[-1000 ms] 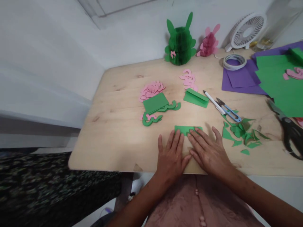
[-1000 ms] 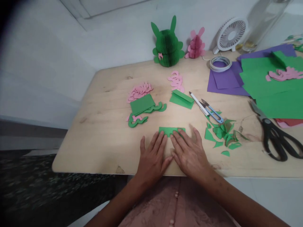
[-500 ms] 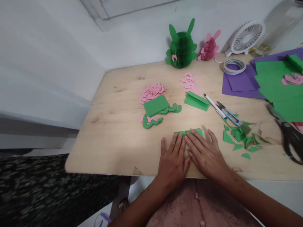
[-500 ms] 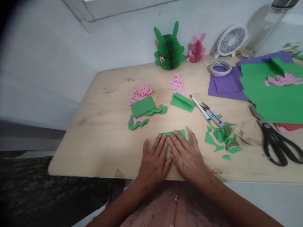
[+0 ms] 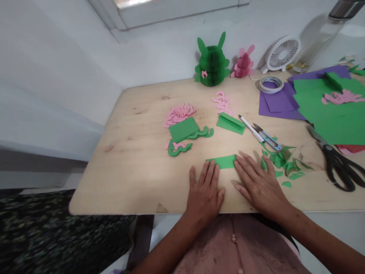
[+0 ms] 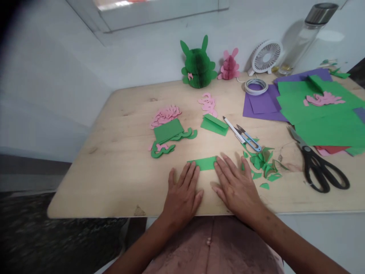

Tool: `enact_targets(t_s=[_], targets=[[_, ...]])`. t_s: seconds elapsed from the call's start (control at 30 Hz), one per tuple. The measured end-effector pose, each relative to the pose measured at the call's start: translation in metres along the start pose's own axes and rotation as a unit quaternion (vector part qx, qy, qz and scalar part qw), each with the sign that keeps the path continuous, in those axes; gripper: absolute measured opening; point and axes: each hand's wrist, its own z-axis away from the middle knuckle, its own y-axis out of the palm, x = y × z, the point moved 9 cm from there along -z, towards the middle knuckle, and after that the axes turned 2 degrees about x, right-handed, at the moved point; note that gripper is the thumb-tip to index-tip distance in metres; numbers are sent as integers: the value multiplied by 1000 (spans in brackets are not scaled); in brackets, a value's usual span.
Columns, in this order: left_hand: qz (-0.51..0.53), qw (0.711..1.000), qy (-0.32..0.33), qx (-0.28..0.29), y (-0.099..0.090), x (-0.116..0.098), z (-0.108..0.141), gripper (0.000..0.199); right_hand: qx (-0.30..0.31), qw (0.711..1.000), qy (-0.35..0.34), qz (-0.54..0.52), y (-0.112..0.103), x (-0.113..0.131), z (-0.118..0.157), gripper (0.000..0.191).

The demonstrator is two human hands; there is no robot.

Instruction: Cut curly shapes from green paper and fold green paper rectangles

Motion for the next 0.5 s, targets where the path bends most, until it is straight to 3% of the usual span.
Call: enact_targets(t_s=[0.17,0.5], targets=[[3,1000,0,-9,-1,0,2,57,-17,999,-39,-10,8,18,-16,52],[-3,1000,15,-7,-5,1,-8,62,-13,999,-41,-3,19,16,-15,53]])
